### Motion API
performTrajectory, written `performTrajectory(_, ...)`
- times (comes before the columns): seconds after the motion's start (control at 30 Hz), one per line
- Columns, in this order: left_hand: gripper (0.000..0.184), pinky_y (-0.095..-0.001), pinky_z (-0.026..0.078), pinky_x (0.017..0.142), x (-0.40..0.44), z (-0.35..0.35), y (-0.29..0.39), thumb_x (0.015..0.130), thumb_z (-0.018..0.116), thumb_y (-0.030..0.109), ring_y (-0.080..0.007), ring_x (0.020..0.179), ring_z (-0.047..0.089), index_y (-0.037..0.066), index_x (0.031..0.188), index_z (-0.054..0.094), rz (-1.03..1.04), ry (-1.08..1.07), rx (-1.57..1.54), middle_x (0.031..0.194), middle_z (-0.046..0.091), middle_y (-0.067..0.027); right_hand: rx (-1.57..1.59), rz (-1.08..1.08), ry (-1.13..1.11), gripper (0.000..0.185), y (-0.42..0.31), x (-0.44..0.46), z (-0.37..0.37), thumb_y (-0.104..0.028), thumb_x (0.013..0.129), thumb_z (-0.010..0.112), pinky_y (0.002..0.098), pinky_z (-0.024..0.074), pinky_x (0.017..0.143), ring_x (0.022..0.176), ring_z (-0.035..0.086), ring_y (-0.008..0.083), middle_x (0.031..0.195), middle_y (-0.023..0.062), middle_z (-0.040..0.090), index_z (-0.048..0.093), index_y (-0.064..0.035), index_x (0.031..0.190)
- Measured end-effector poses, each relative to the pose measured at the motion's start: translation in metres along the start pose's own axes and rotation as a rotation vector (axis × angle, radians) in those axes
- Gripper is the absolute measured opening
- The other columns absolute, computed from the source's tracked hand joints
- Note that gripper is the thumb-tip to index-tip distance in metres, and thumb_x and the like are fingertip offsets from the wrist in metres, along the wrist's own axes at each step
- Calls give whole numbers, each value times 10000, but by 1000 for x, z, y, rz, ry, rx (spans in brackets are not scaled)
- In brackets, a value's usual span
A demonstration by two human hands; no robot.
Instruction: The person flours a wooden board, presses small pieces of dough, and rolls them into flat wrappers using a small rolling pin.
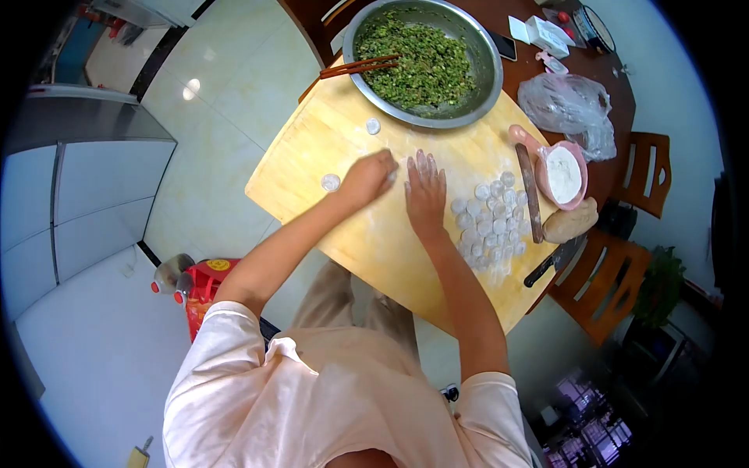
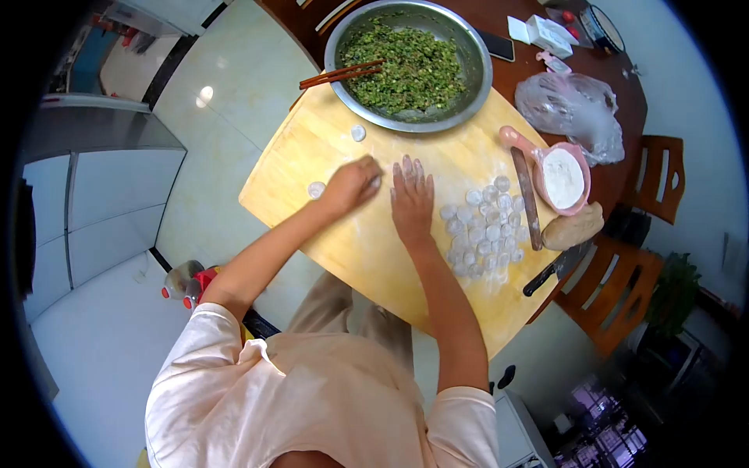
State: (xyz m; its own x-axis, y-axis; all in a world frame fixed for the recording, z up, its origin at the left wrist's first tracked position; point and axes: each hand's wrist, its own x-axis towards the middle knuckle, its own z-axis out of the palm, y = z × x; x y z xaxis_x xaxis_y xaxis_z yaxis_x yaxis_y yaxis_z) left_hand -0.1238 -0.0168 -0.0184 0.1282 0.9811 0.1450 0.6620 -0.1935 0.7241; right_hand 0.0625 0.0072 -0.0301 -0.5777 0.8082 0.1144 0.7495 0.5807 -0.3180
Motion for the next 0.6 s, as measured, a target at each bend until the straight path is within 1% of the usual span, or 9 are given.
performTrajectory(0.03, 214, -460, 503, 731, -12, 10, 7, 808, 681, 119, -382, 859, 602, 14, 959, 572, 24, -30, -36, 888, 562, -178, -22, -40, -14, 529, 14, -11, -4, -116, 907, 615, 546, 263, 1152, 1430, 359, 330, 1543, 145, 392, 478, -50, 1415)
performTrajectory(0.07, 282, -464, 505, 719, -23, 22, 17, 741, 735, 108, -381, 847, 602, 33, 962, 578, -37, -43, -23, 890, 557, -170, -48, -86, -25, 515, 28, -19, -7, -97, 908, 608, 536, 270, 1153, 1420, 376, 323, 1531, 147, 410, 486, -48, 1406)
performTrajectory(0.17, 352, -444, 503, 785, -23, 17, 45, 745, 771, 176, -362, 924, 600, 36, 1011, 587, -143, -54, 4, 1006, 581, -156, 80, 9, -17, 491, 48, -39, -15, -52, 906, 582, 530, 287, 1145, 1395, 408, 324, 1494, 151, 455, 502, -59, 1390)
performTrajectory(0.27, 444, -443, 496, 891, -5, 16, 54, 803, 755, 247, -371, 1058, 589, 33, 1156, 589, -46, 75, 67, 1120, 598, -170, 262, 127, 8, 499, 41, -48, -49, -35, 899, 575, 527, 293, 1142, 1393, 402, 340, 1502, 161, 438, 500, -59, 1393)
performTrajectory(0.37, 520, -483, 412, 1059, 21, 46, 45, 847, 723, 279, -388, 1274, 493, 48, 1282, 555, 19, 112, 285, 1341, 538, -182, 168, 172, 67, 506, 48, -77, -66, -56, 896, 585, 559, 276, 1139, 1412, 367, 358, 1514, 169, 416, 496, -51, 1395)
performTrajectory(0.4, 602, -534, 272, 1162, 26, 58, 39, 904, 655, 361, -383, 1429, 334, 77, 1406, 482, -36, -35, 285, 1519, 396, -174, 135, 184, 54, 512, 55, -92, -74, -81, 892, 597, 572, 262, 1139, 1418, 354, 369, 1517, 170, 410, 496, -51, 1394)
performTrajectory(0.5, 644, -552, 226, 1175, 30, 71, 44, 923, 600, 439, -366, 1464, 270, 89, 1445, 459, -4, -8, 408, 1559, 345, -165, 64, 201, -3, 535, 77, -134, -88, -158, 877, 632, 616, 226, 1134, 1431, 321, 396, 1528, 166, 394, 501, -59, 1387)
performTrajectory(0.53, 669, -563, 184, 1187, 31, 71, 42, 942, 548, 488, -368, 1484, 223, 112, 1481, 422, -19, -61, 435, 1596, 287, -154, 54, 191, -32, 543, 86, -148, -94, -184, 870, 645, 634, 218, 1129, 1433, 316, 403, 1532, 162, 389, 506, -68, 1382)
performTrajectory(0.6, 675, -573, 190, 1178, 32, 69, 45, 944, 546, 493, -377, 1486, 215, 121, 1490, 409, -17, -81, 453, 1602, 275, -154, 41, 127, -85, 566, 102, -159, -95, -230, 856, 666, 659, 210, 1118, 1434, 310, 410, 1542, 154, 375, 511, -87, 1382)
